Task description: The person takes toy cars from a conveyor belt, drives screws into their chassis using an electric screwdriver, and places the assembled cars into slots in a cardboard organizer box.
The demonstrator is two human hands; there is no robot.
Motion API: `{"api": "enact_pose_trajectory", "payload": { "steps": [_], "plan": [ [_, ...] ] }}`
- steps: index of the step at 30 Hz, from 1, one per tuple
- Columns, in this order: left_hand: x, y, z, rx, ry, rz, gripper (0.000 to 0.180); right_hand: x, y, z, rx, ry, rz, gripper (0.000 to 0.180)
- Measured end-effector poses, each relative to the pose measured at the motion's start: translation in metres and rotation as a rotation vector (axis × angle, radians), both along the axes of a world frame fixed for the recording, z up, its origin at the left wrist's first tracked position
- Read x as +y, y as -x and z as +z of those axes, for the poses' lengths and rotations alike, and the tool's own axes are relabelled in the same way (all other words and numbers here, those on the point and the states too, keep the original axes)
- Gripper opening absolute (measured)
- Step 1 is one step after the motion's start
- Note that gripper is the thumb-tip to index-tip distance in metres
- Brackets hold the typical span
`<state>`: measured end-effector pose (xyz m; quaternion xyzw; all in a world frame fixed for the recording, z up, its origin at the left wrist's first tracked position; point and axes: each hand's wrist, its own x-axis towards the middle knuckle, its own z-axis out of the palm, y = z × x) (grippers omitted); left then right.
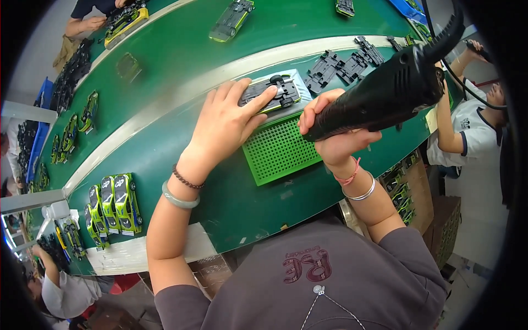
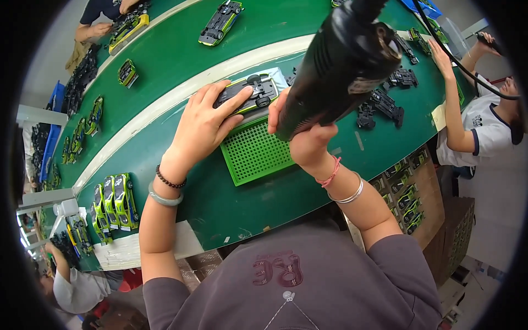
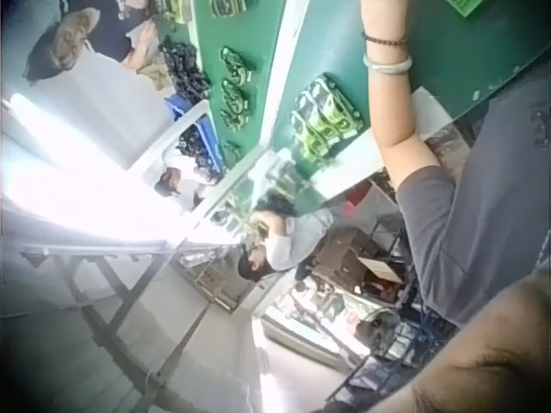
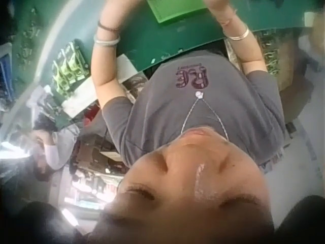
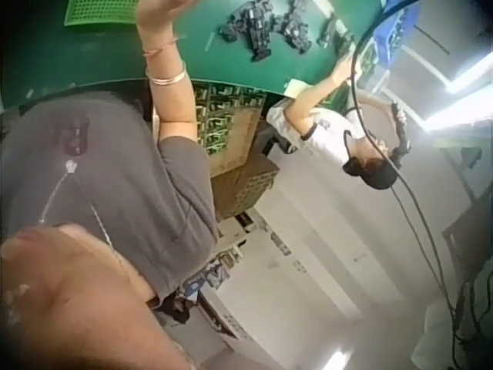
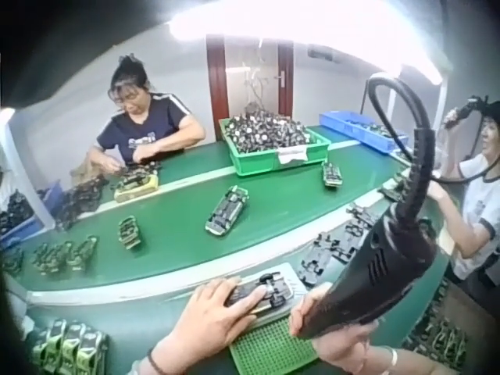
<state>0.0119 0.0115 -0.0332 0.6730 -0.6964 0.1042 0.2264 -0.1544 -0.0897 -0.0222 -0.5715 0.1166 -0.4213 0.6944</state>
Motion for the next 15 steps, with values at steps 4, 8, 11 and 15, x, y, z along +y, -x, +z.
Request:
{"api": "enact_pose_trajectory", "payload": {
  "steps": [4, 8, 11, 15],
  "plan": [
    [0.006, 0.0, 0.013, -0.02, -0.03, -0.003, 0.055, 0.001, -0.003, 0.006, 0.059, 0.007, -0.012, 0.096],
    [0.019, -0.012, 0.024, 0.251, -0.12, -0.012, 0.073, -0.004, 0.0, -0.01, -0.019, 0.037, -0.008, 0.093],
    [0.032, -0.035, 0.035, 0.244, -0.253, 0.02, 0.08, -0.002, 0.005, 0.006, -0.058, 0.032, -0.055, 0.093],
    [0.042, -0.042, 0.041, 0.354, -0.389, 0.035, 0.067, -0.001, -0.002, 0.057, -0.249, 0.036, 0.053, 0.099]
  ]
}}
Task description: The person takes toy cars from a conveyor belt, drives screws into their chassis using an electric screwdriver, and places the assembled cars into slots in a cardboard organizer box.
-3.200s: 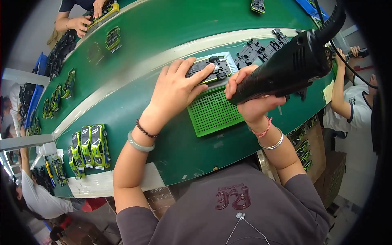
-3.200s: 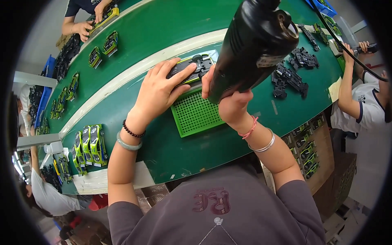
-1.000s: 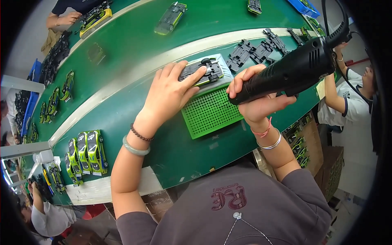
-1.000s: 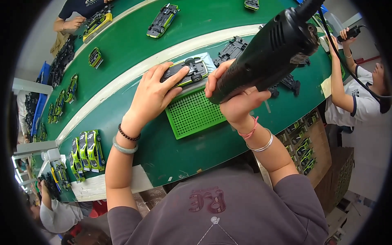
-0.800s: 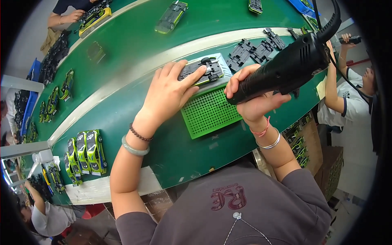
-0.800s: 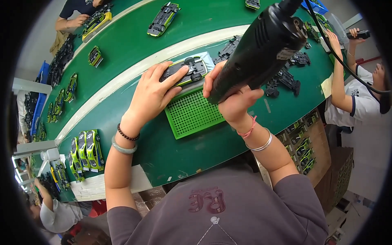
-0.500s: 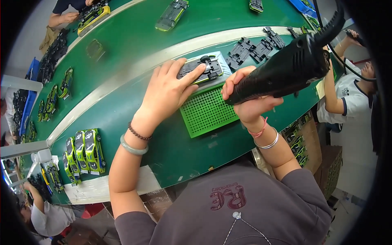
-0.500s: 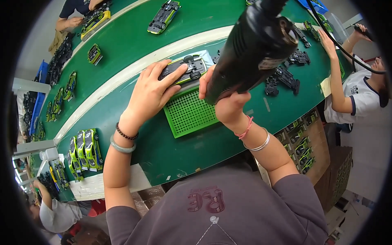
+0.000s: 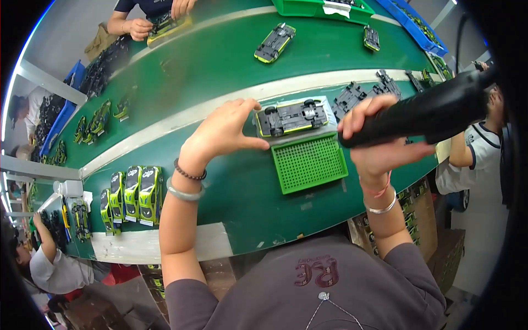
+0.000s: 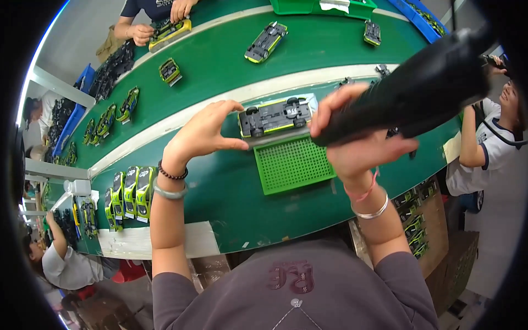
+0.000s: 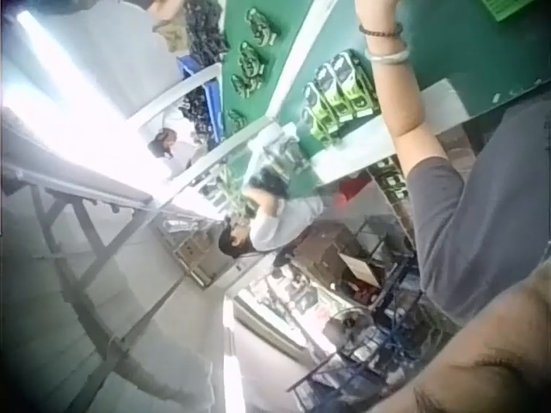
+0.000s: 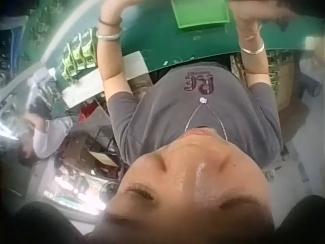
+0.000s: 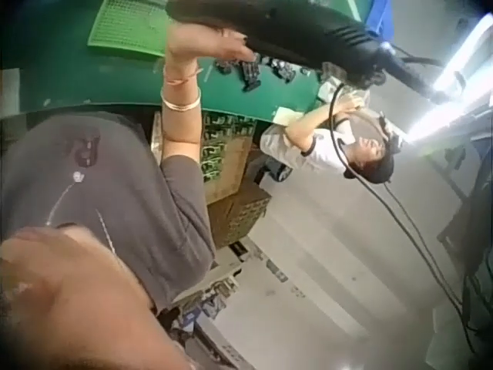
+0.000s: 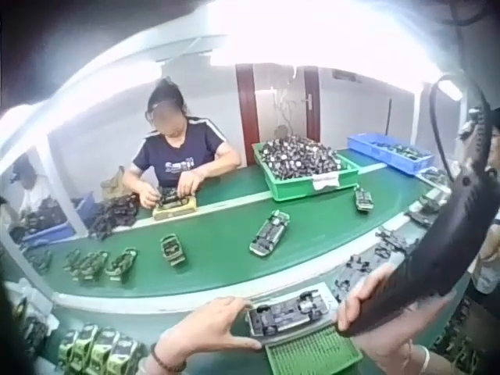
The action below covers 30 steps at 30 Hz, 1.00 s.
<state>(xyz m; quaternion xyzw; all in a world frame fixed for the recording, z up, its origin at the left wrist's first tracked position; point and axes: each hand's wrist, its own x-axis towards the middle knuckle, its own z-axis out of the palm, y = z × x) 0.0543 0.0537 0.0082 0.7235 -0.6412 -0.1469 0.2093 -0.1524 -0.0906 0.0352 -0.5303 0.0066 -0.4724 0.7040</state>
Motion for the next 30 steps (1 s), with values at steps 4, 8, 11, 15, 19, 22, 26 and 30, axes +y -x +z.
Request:
{"api": "enact_pose_trajectory", "payload": {
  "steps": [4, 8, 11, 15, 19, 22, 26, 30],
  "plan": [
    [-0.011, 0.001, -0.01, 0.029, 0.001, 0.008, 0.064, 0.003, -0.05, 0.014, -0.066, 0.096, 0.046, 0.102],
    [-0.017, -0.001, -0.024, 0.001, 0.15, -0.005, 0.058, 0.018, -0.091, -0.001, 0.095, 0.15, 0.069, 0.099],
    [-0.016, -0.001, -0.024, 0.005, 0.164, -0.012, 0.057, 0.02, -0.1, -0.015, 0.155, 0.173, 0.14, 0.097],
    [-0.016, -0.002, -0.024, 0.058, 0.185, -0.036, 0.056, 0.021, -0.106, -0.025, 0.151, 0.122, 0.187, 0.097],
    [-0.017, -0.004, -0.027, 0.076, 0.216, -0.067, 0.054, 0.02, -0.11, -0.032, 0.189, 0.151, 0.187, 0.095],
    [-0.017, -0.007, -0.027, 0.091, 0.196, -0.054, 0.053, 0.022, -0.112, -0.032, 0.245, 0.171, 0.195, 0.094],
    [-0.014, -0.011, -0.029, 0.174, 0.194, -0.029, 0.049, 0.027, -0.118, -0.033, 0.294, 0.171, 0.217, 0.092],
    [-0.014, -0.009, -0.019, 0.205, 0.155, -0.009, 0.048, 0.03, -0.117, -0.035, 0.327, 0.209, 0.203, 0.092]
  ]
}}
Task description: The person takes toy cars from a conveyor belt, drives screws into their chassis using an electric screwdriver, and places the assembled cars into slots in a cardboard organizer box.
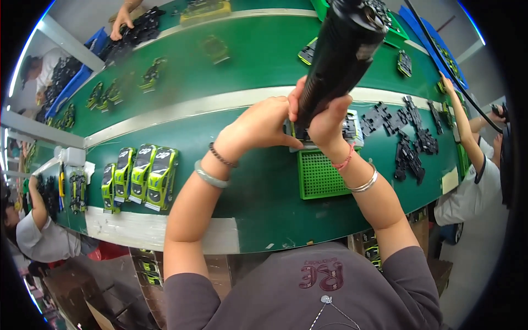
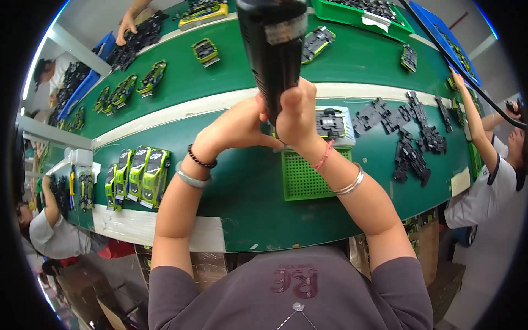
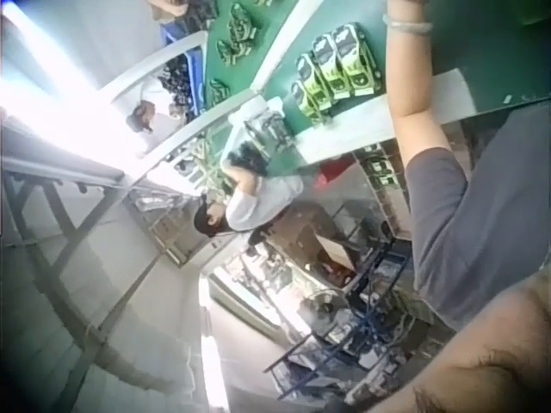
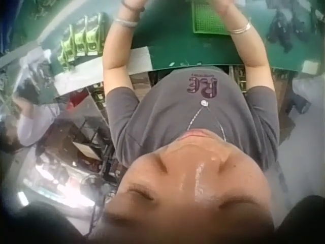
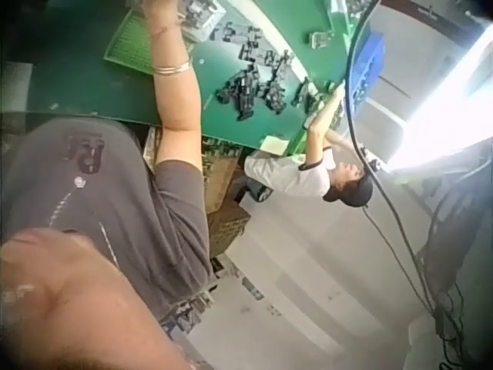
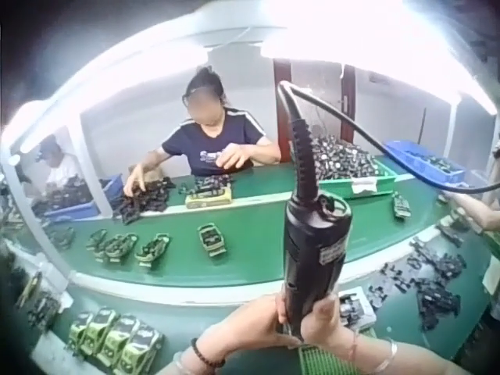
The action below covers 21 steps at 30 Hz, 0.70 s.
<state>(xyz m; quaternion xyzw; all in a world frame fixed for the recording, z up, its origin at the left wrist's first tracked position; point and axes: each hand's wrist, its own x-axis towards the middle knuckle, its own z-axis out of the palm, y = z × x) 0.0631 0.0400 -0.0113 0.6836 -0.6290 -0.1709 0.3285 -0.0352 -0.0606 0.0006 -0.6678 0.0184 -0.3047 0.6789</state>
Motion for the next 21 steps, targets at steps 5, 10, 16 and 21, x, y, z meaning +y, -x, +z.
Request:
{"api": "enact_pose_trajectory", "payload": {
  "steps": [5, 10, 16, 21],
  "plan": [
    [0.0, 0.004, 0.001, -0.006, 0.011, -0.017, 0.048, 0.002, 0.003, -0.006, -0.105, -0.086, 0.015, 0.087],
    [-0.007, 0.0, -0.005, -0.056, 0.192, -0.065, 0.056, -0.016, 0.003, 0.005, -0.196, -0.186, -0.041, 0.091],
    [0.034, -0.026, 0.051, 0.647, 0.143, 0.048, 0.046, -0.051, 0.096, 0.047, -0.345, -0.167, -0.249, 0.096],
    [0.047, -0.076, 0.082, 0.198, 0.103, 0.344, 0.047, -0.086, 0.162, -0.012, -0.234, -0.098, -0.365, 0.092]
  ]
}}
